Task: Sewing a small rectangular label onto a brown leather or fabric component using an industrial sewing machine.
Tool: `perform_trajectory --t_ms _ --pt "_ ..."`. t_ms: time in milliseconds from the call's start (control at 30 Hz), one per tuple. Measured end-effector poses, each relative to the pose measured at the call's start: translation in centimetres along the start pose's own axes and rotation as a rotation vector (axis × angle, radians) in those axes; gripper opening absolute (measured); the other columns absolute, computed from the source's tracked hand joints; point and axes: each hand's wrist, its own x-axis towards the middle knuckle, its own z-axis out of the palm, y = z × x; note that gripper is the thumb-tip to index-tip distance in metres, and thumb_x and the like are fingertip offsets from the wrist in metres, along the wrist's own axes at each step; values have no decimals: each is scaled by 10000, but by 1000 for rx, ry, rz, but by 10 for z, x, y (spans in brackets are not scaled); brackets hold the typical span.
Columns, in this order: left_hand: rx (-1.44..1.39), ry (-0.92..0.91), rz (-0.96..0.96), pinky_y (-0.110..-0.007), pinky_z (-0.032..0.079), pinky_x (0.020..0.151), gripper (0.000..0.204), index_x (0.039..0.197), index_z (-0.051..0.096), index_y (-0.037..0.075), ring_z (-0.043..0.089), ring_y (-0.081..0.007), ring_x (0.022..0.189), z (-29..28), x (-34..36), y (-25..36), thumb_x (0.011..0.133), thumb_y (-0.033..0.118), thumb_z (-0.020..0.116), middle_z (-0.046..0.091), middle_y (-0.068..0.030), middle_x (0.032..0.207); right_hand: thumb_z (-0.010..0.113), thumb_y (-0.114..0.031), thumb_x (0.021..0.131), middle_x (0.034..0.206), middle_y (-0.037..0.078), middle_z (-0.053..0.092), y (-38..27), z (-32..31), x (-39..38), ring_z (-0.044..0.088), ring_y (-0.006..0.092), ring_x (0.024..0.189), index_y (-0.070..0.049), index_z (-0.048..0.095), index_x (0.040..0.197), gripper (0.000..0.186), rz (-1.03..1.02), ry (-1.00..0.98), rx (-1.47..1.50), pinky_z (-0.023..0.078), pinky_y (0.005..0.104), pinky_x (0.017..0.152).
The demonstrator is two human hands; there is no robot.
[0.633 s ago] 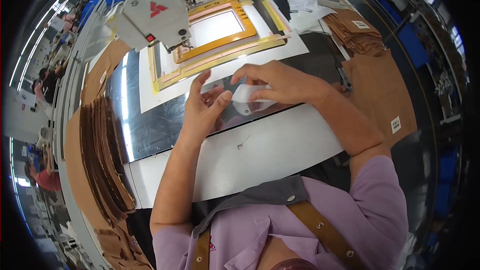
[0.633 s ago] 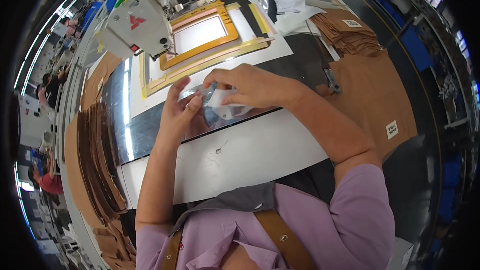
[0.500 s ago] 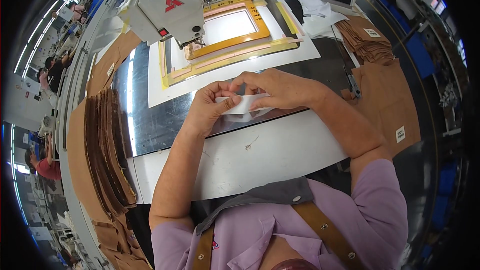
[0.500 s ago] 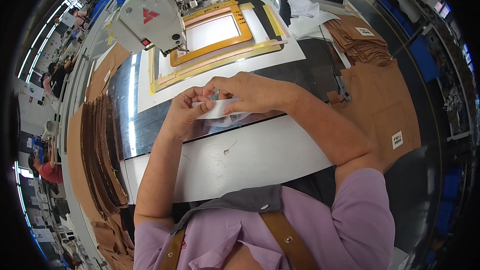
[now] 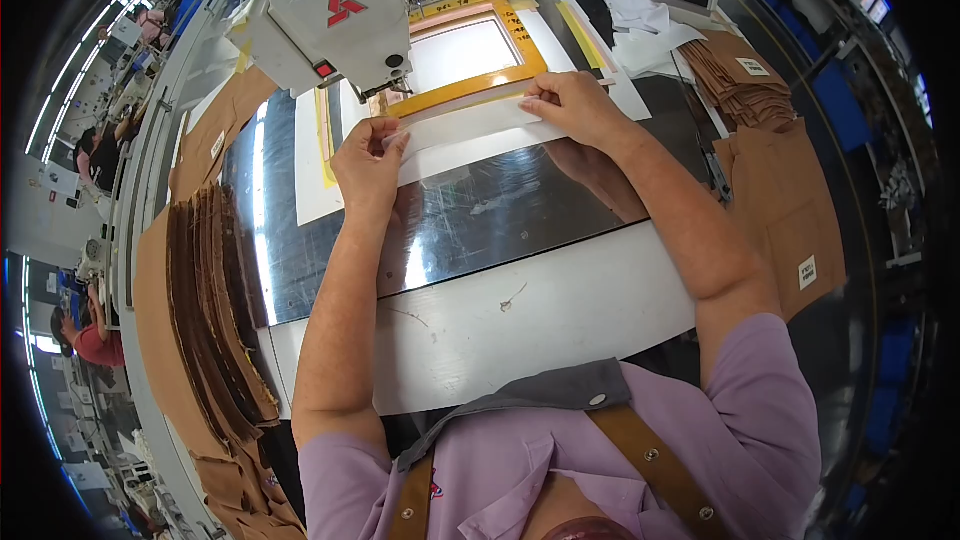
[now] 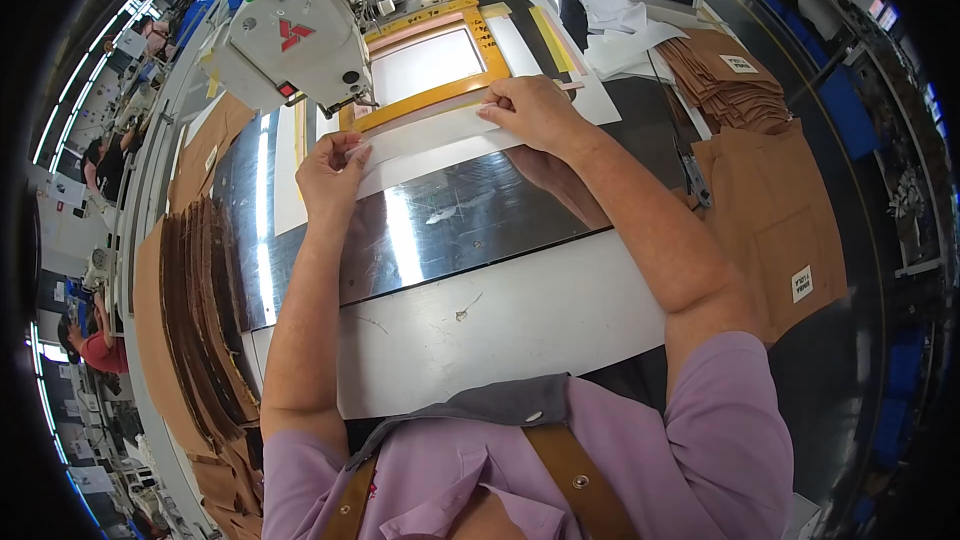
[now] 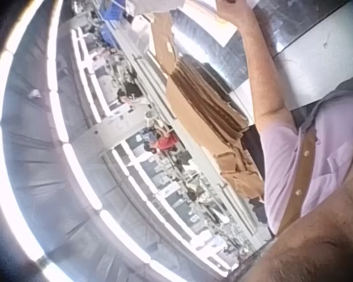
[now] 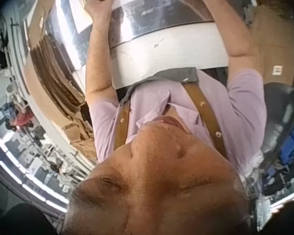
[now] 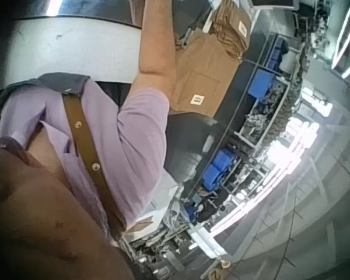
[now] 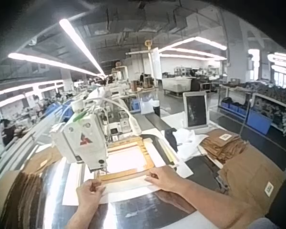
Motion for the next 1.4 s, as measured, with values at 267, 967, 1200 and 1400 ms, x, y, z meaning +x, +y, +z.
perform_trajectory --t_ms 267,967,1200,1400 --pt "191 54 129 -298 550 761 215 1003 733 29 686 -152 858 9 5 2 810 70 819 738 -63 951 760 -255 894 715 92 679 5 6 5 649 203 675 -32 692 903 233 -36 179 -162 497 330 661" --pt "592 -222 536 -421 492 912 328 1144 698 0 637 -322 1040 7 7 9 877 187 731 682 -138 1105 709 -264 899 1109 103 676 -6 0 -18 624 265 1113 -49 705 1127 313 -278 149 -372 482 415 976" --pt "363 -183 710 -432 521 765 136 963 703 22 667 -334 880 12 7 -2 847 92 719 704 -117 921 772 -291 757 924 29 662 -6 30 -1 634 224 956 -120 698 975 286 -493 231 -522 467 378 860" --pt "620 -204 752 -411 497 724 115 930 708 64 678 -303 819 13 12 8 819 58 736 715 -85 895 715 -278 796 854 -7 659 1 47 5 630 189 935 -171 720 837 115 -553 296 -571 445 359 869"
